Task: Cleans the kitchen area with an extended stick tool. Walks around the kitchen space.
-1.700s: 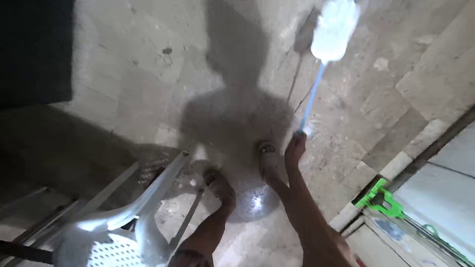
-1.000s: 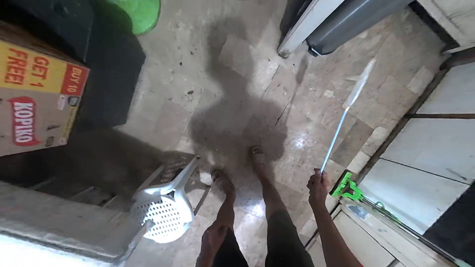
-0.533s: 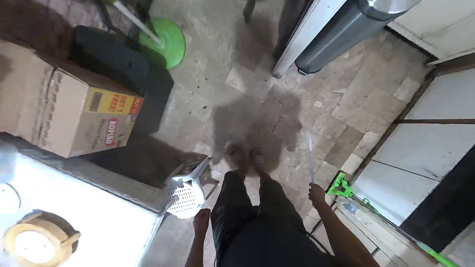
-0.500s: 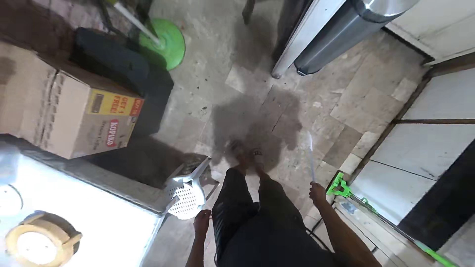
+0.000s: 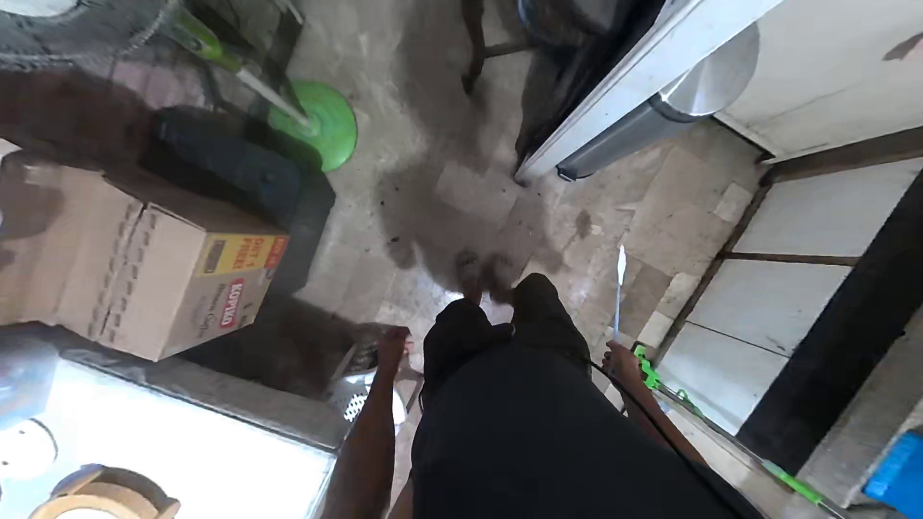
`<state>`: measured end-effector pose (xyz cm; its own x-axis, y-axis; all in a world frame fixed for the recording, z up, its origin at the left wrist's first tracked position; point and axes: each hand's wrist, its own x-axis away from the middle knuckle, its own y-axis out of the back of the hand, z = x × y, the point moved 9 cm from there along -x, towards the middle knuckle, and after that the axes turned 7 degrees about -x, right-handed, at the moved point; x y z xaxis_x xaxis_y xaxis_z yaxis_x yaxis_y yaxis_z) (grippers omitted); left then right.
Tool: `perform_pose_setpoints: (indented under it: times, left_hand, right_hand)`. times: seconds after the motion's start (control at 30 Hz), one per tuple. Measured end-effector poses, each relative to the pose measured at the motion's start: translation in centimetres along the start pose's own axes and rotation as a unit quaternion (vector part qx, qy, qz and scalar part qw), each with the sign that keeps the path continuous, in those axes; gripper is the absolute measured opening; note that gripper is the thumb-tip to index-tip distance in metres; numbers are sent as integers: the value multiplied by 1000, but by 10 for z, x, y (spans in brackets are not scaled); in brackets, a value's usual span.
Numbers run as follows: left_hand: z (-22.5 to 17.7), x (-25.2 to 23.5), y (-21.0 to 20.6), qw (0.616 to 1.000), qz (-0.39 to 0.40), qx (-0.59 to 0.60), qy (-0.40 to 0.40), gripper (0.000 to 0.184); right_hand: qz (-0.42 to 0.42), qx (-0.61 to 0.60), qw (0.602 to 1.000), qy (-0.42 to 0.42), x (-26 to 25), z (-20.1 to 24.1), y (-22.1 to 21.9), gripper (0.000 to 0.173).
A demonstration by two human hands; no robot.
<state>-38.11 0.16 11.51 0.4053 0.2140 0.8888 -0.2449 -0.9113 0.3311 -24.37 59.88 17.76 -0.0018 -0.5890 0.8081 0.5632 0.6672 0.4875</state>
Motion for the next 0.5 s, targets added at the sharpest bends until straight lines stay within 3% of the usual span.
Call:
perform_pose_setpoints:
  times: [0.07,0.17,0.37,0.5]
  left_hand:
    - [-39,-17,19,1000,-11,19,-8,35]
    - [-59,-38,32,998,-32,43,-12,31]
    - [-58,-64,6,1000,5,24,-14,33]
    - [-41,-51,-8,999,36,-20,20,32]
  right_hand:
    - [0,-2,1000,-13,-1,7,-14,27]
    - [10,5,1000,-16,-5,15,-28,26]
    - [29,27,999,-7,-9,37,-56,28]
    - [29,29,999,-1,-4,49,-55,25]
